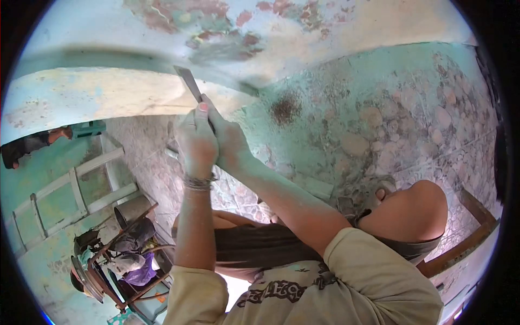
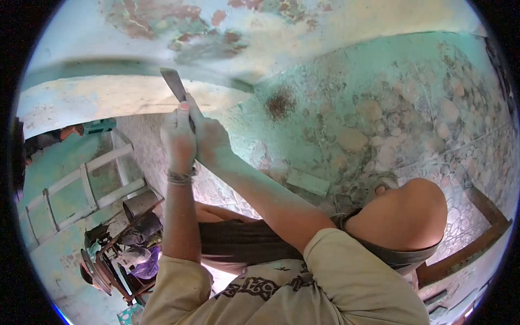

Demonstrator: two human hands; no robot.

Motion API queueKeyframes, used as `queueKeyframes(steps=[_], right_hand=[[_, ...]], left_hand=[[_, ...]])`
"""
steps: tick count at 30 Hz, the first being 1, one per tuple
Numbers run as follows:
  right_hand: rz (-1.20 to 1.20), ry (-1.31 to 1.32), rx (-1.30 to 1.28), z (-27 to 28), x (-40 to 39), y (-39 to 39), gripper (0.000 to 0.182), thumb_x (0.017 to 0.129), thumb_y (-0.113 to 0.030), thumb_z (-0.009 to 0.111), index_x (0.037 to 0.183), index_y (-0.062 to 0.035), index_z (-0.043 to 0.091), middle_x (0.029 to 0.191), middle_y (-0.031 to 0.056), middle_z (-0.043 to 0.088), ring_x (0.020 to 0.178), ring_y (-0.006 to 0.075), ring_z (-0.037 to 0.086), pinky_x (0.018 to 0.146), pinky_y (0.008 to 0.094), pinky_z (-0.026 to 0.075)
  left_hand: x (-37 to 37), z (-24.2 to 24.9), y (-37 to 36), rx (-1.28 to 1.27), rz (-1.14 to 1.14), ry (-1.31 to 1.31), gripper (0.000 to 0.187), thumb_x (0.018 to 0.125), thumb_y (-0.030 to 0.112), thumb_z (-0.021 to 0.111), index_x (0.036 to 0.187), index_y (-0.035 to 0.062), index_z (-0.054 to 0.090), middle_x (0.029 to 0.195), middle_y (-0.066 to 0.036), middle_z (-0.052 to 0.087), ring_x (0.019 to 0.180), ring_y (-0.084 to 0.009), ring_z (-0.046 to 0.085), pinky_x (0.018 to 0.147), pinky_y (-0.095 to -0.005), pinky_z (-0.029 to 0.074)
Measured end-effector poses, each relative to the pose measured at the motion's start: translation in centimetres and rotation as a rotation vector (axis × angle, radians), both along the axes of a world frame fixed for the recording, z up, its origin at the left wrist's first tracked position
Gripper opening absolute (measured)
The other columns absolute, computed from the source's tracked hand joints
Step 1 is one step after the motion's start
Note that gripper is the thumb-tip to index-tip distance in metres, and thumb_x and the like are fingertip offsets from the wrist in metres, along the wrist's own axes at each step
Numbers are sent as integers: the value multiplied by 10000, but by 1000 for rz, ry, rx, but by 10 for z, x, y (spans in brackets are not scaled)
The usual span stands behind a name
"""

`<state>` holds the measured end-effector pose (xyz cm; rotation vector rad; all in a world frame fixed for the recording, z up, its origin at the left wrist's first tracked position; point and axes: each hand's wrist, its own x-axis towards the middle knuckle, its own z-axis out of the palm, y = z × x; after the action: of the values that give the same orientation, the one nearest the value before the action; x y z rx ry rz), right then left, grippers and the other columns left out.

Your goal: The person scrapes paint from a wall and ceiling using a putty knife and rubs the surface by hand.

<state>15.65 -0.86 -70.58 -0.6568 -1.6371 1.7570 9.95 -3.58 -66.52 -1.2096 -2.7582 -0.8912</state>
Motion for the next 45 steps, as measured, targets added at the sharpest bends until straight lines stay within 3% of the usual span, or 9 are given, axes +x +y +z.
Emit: queueKeyframes(steps=[8,15,18,23,27,33,40,44,45], right_hand=[[-31,-8,21,-2,-7,-3,428,914,-252,464,1295,-60,427,695,206,621,683,398,633,611,481,501],[-30,33,-6,-3,-1,7,489,881,-264,531,1321,-99,396,729,215,615,659,396,621,574,448,483],[-19,-170,-34,-46,-6,-3,603,832,-271,601,1366,-129,362,761,222,616,699,402,621,596,454,485],[-24,15,11,-14,1,12,670,845,-290,544,1418,-113,245,724,237,624,698,420,629,616,504,493],[34,-50,-44,-37,-9,3,687,852,-307,537,1429,-120,215,694,217,622,660,411,629,584,486,495],[-21,-12,113,-10,0,8,676,865,-277,519,1440,-85,221,695,207,619,653,381,629,566,478,492],[20,-187,129,-33,0,11,745,817,-242,553,1439,-70,180,720,185,640,684,374,640,612,470,517],[23,-160,170,-22,-15,5,735,818,-257,556,1431,-60,203,733,195,642,702,364,646,621,462,518],[93,-233,177,-37,-12,5,742,814,-269,559,1433,-66,202,749,195,649,713,371,648,626,458,522]], left_hand=[[-19,6,-7,-81,-294,451,359,943,249,490,784,-37,639,673,-174,618,556,-238,534,553,-359,423],[25,51,22,62,134,-125,297,933,187,515,746,-28,602,654,-201,600,579,-326,562,567,-396,434],[-21,-39,-1,-181,-399,568,299,931,161,508,693,-9,564,637,-192,586,506,-328,525,493,-404,410],[4,8,17,-33,-50,86,284,917,168,516,662,43,528,592,-165,519,574,-317,569,495,-417,399],[-11,-19,2,-293,-333,762,275,933,219,488,757,22,563,689,-185,592,603,-354,582,538,-440,429],[32,40,21,39,113,-59,289,938,199,479,740,10,575,714,-211,612,686,-388,595,591,-464,449],[-7,-10,12,-258,-410,810,296,920,147,491,656,16,520,592,-167,555,609,-286,589,527,-406,423],[-2,11,10,-162,-153,281,152,873,140,544,748,54,542,619,-102,504,518,-252,533,460,-381,402],[-17,-16,1,-275,-429,894,144,871,123,536,753,46,510,646,-104,526,518,-267,536,467,-413,415]])
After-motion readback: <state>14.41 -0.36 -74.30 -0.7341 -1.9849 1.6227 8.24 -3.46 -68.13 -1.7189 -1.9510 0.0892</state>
